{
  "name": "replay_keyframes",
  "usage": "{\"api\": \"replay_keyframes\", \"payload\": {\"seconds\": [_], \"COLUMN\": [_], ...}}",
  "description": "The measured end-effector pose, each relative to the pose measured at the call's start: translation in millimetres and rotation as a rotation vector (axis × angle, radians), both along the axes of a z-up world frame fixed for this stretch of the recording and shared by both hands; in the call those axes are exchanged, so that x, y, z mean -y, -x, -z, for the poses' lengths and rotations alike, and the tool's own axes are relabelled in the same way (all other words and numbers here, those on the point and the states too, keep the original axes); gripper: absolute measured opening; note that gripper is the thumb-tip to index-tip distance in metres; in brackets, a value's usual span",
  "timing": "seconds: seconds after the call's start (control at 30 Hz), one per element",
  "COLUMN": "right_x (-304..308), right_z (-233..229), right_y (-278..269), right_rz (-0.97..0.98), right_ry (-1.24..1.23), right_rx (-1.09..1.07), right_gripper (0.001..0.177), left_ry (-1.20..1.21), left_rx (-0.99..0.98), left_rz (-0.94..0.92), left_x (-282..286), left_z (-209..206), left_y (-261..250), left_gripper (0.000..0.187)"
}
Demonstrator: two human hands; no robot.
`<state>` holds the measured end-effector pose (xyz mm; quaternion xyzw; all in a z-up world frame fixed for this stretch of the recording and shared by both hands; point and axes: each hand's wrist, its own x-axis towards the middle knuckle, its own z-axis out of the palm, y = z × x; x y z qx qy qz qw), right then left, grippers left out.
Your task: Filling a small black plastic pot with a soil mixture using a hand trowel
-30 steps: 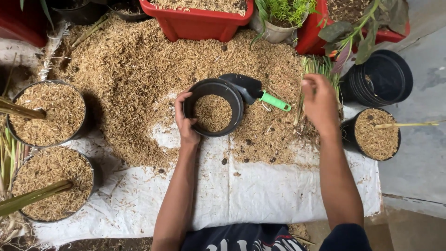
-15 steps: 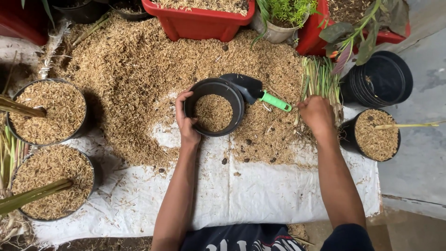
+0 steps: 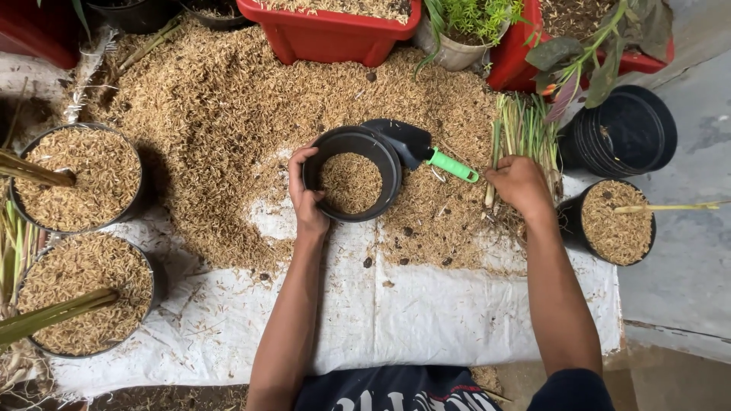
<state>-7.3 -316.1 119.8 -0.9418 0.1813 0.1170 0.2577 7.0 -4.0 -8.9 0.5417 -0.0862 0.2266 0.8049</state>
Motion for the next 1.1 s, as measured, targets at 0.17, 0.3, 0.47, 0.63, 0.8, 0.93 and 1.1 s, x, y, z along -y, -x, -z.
{"api": "replay_keyframes", "payload": {"seconds": [0.17, 0.3, 0.47, 0.63, 0.8, 0.93, 1.1], "right_x": [16, -1, 1, -27, -65, -109, -152], "right_z": [9, -22, -35, -57, -60, -35, -23], "right_y": [-3, 8, 12, 19, 15, 6, -3], "right_rz": [0.008, 0.015, -0.045, -0.135, -0.393, -0.493, -0.68], "right_ry": [-0.027, -0.071, -0.184, -0.375, -0.614, -0.682, -0.453], "right_rx": [0.074, 0.106, 0.257, 0.368, 0.444, 0.473, 0.425], "right_gripper": [0.043, 0.031, 0.027, 0.019, 0.018, 0.018, 0.018], "left_ry": [0.014, -0.006, -0.016, -0.018, -0.004, -0.012, -0.29], "left_rx": [-0.004, -0.004, -0.006, -0.012, 0.02, -0.007, 0.009], "left_rz": [0.005, 0.012, 0.011, 0.026, 0.025, -0.03, -0.204], "left_x": [0, -1, -3, -4, -6, -17, -33], "left_z": [1, -2, -2, -6, -21, -26, -51], "left_y": [1, 2, 2, 5, 7, 5, 12], "left_gripper": [0.065, 0.065, 0.066, 0.065, 0.057, 0.059, 0.05]}}
